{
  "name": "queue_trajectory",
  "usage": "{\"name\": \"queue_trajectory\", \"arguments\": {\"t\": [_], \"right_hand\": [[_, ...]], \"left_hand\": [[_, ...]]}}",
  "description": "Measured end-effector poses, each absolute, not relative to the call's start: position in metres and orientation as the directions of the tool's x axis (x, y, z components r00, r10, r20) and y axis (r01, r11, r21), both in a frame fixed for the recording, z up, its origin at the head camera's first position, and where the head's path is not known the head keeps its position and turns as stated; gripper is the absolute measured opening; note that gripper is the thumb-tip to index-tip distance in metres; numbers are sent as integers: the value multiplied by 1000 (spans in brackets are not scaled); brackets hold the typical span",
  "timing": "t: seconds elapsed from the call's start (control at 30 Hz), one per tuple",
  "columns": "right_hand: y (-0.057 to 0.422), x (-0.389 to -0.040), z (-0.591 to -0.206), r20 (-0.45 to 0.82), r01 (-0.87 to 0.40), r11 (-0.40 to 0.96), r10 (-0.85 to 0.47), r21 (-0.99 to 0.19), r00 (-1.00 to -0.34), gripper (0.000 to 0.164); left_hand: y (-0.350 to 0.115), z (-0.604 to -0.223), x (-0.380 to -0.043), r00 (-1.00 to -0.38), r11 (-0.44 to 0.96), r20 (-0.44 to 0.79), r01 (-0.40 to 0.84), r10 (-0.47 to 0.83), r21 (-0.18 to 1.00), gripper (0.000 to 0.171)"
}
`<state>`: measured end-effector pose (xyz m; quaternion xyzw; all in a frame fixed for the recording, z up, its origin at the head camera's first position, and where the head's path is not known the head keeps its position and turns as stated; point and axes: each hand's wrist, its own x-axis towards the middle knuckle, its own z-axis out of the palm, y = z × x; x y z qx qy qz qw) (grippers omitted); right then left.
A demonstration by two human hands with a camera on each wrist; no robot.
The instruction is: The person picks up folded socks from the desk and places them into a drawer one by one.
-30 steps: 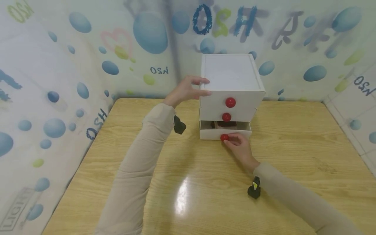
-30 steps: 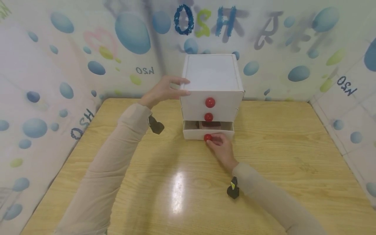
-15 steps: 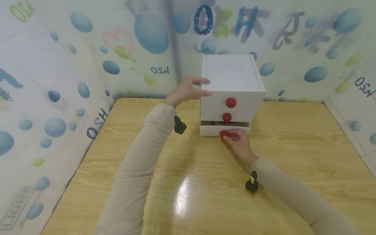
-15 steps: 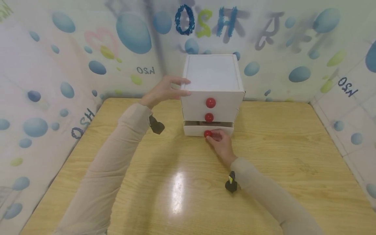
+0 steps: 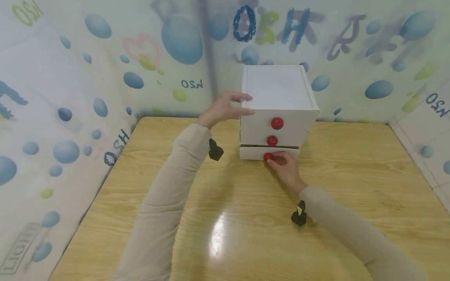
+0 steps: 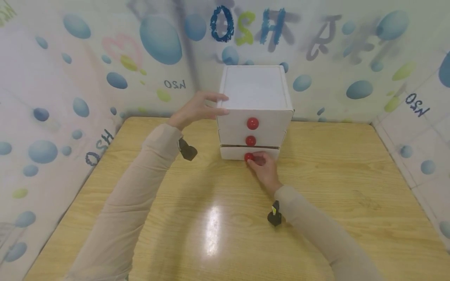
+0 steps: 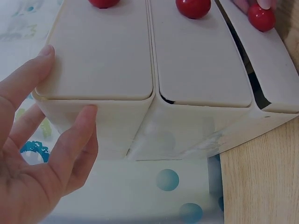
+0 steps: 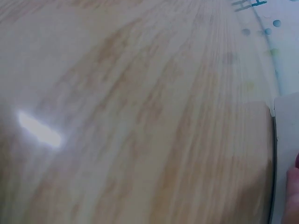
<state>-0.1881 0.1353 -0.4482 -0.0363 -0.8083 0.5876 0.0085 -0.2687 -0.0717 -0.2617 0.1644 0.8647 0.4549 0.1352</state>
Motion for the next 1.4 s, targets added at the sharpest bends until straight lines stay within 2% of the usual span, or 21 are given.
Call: {"name": "queue_trajectory", "arguments": {"t": [1.4], "right_hand": [[138, -198, -447, -30, 42, 309, 44, -950, -999, 33]], "left_hand": [[-73, -263, -271, -907, 520, -82, 161, 414, 839, 54]]}}
